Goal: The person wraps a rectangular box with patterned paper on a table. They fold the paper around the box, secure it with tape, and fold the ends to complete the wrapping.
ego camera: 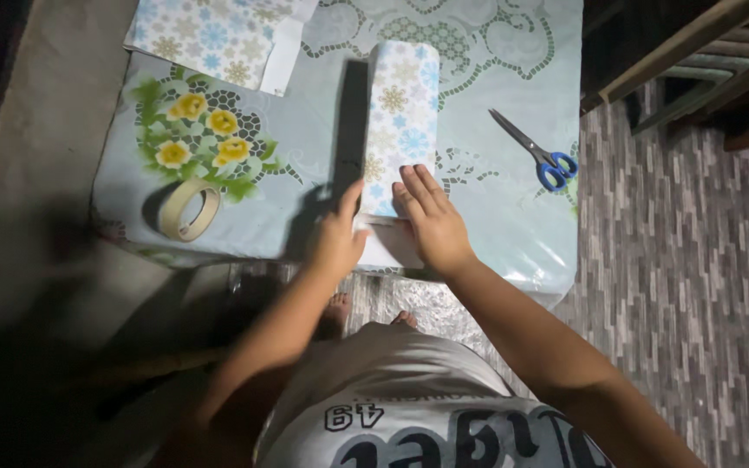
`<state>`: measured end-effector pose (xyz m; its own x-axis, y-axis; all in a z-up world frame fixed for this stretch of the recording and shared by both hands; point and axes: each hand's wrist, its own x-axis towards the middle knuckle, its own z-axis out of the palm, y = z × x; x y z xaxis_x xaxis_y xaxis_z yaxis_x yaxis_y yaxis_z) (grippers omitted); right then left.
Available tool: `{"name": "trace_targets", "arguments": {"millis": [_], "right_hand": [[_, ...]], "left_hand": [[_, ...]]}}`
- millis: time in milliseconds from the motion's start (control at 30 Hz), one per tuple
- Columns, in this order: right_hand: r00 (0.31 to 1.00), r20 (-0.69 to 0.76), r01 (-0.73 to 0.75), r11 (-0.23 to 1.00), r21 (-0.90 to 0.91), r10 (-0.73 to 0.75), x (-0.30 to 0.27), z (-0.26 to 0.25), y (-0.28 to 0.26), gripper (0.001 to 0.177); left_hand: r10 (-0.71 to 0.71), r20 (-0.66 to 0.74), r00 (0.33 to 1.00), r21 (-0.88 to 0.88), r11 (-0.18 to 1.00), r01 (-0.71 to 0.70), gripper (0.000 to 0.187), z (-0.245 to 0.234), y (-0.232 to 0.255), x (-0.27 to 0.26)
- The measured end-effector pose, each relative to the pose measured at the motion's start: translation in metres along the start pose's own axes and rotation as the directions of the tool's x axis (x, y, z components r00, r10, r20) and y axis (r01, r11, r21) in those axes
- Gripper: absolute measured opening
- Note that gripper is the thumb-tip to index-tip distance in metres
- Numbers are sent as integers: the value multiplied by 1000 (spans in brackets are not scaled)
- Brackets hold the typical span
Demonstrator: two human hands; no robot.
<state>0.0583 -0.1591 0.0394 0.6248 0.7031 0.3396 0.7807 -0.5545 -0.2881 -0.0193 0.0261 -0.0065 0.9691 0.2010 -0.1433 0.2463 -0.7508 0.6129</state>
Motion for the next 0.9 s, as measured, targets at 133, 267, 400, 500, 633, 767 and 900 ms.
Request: {"name": "trace_targets", "arguments": {"millis": [133,267,400,500,633,767,900], "right_hand": [[1000,-13,27,998,-64,-28,-5,3,2,46],[993,-86,78,995,-55,-82,-10,10,5,13],[983,-82,158,982,-104,-167,-16,12,8,14],[973,-56,213,966,-145,-222,-14,8,11,11],[968,23,249,951,-185,-249,-14,-3,12,17],[948,252,223,972,-79,-197,-13,-17,13,28],[941,323,159,972,-174,-96,-13,-11,3,23]], "left_hand": [[568,-38,822,138,818,-559,62,-2,-46,-31],[682,380,624,651,281,-705,59,4,-80,-32],[809,313,498,684,172,-709,47,10,-81,-21],[849,239,471,740,155,-655,37,10,-71,-18],[812,276,515,709,190,-679,29,10,-63,-16],[804,311,507,687,179,-704,26,6,-59,-16],[733,-188,653,256,679,-688,34,2,-52,-33]]}}
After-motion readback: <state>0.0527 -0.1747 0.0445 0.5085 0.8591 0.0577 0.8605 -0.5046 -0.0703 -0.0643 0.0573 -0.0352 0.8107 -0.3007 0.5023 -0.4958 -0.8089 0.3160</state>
